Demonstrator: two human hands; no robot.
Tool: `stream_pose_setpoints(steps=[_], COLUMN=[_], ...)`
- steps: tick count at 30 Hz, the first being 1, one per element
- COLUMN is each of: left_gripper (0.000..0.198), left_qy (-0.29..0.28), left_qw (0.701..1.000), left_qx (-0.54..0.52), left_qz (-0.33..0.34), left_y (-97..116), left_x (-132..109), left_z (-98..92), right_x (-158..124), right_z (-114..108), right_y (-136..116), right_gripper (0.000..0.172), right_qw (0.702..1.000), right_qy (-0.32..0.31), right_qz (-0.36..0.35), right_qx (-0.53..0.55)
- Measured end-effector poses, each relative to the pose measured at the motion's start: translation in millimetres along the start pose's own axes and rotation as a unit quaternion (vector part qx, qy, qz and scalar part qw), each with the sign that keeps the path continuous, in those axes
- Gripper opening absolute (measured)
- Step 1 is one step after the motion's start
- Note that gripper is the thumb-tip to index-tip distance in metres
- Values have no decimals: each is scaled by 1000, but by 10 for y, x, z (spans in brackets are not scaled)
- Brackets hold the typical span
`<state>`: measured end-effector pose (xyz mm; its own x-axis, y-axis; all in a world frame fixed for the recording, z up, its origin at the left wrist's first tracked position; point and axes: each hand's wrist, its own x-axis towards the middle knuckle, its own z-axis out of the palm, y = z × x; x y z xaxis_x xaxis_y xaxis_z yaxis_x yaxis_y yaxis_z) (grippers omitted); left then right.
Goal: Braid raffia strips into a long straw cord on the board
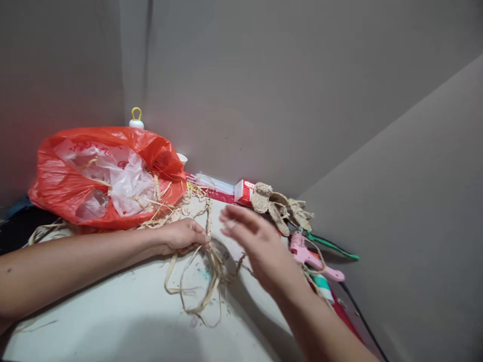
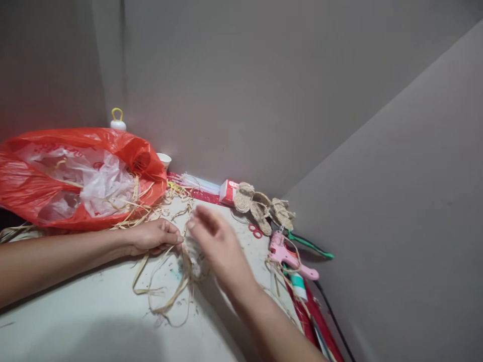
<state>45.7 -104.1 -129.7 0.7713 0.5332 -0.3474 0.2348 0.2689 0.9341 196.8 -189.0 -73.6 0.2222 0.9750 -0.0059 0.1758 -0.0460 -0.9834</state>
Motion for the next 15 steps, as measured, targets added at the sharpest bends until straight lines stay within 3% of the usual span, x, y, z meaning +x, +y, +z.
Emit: stream_pose_setpoints(steps=[3,8,10,12,15], left_gripper=[34,25,22,22,20], left_qy=[16,43,48,42,54], left_qw=[1000,999,998,998,998], left_qx=[-8,-10,-22,-16,19], left_qz=[7,12,31,47,40], left_y=[22,88,127,164,188], left_x=[6,-9,-24,-44,-72], left_z=[0,-12,-4,16,51], right_x=[82,173,178,178,194], right_z=[114,127,141,168,200], right_y=[195,285,281,300,380], right_gripper=[42,35,26,28,38], right_qw=[995,989,982,968,968], right_qy=[-43,32,-30,-128,-178], right_qz=[80,94,138,181,158], right_qx=[40,108,122,119,81])
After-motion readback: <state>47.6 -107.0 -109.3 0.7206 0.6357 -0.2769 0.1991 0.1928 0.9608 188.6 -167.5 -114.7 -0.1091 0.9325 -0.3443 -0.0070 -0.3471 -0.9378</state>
